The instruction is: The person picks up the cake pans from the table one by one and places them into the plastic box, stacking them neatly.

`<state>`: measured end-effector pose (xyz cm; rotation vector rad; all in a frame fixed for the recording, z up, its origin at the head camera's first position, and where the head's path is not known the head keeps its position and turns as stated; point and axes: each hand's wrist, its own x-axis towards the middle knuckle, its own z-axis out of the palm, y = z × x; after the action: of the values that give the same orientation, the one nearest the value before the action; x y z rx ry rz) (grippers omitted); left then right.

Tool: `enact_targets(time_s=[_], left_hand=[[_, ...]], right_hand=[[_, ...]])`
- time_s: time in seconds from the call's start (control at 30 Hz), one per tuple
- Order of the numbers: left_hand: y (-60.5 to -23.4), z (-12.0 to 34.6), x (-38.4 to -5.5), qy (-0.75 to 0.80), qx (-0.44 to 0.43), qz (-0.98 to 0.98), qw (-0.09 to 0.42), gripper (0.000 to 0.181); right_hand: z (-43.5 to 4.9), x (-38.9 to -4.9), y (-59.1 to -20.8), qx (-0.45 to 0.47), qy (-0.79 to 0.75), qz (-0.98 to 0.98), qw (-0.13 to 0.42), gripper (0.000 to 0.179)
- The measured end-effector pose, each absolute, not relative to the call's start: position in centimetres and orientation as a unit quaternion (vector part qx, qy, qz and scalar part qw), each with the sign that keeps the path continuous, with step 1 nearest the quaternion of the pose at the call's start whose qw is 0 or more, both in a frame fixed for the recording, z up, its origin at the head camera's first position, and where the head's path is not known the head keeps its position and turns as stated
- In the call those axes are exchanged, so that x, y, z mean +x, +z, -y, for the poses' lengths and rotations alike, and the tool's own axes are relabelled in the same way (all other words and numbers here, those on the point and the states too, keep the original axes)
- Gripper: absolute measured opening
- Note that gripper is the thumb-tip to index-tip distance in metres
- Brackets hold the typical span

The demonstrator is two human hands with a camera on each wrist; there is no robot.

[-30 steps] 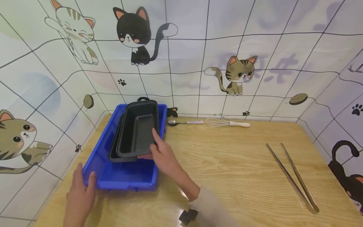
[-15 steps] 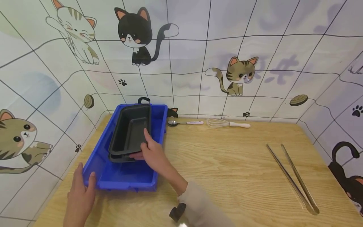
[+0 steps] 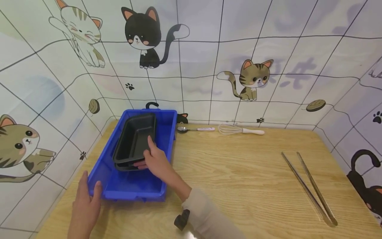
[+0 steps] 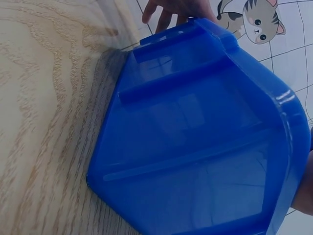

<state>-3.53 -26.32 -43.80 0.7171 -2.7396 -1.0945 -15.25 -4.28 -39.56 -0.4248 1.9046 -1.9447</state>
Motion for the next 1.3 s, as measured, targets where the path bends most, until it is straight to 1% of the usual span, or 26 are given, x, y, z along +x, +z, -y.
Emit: enact_targets(time_s=[0.3, 0.57, 0.77, 0.87, 1.03, 1.2, 1.27, 1.3], left_hand=[[-43.7, 26.1, -3.3, -0.366, 0.234, 0.899, 0.058, 0.075], [-43.6, 26.1, -3.3, -0.366, 0.232, 0.899, 0.065, 0.075], [-43.7, 26.0, -3.5, -0.368, 0.222, 0.9, 0.075, 0.074], [-43.7, 26.0, -3.5, -0.37, 0.219, 0.9, 0.075, 0.074], [-43.7, 26.0, -3.7, -0.373, 0.222, 0.899, 0.06, 0.075], [-43.7, 26.1, -3.6, -0.38, 0.224, 0.896, 0.059, 0.076], [-43.6, 26.2, -3.5, -0.375, 0.229, 0.896, 0.057, 0.076], [-43.5, 26.2, -3.5, -0.367, 0.232, 0.899, 0.053, 0.077]], right_hand=[[4.8, -15.6, -39.6, -0.151, -0.647, -0.721, 0.197, 0.065], [5.5, -15.8, -39.3, -0.179, -0.525, -0.813, 0.176, 0.068], [6.0, -15.6, -39.3, -0.18, -0.456, -0.856, 0.164, 0.067], [6.2, -15.4, -39.5, -0.172, -0.436, -0.869, 0.157, 0.072], [6.8, -15.4, -39.8, -0.148, -0.398, -0.894, 0.146, 0.083], [7.1, -15.5, -39.8, -0.126, -0.395, -0.896, 0.16, 0.091], [6.9, -15.4, -39.5, -0.131, -0.389, -0.901, 0.14, 0.086], [6.6, -15.2, -39.2, -0.14, -0.381, -0.906, 0.119, 0.078]])
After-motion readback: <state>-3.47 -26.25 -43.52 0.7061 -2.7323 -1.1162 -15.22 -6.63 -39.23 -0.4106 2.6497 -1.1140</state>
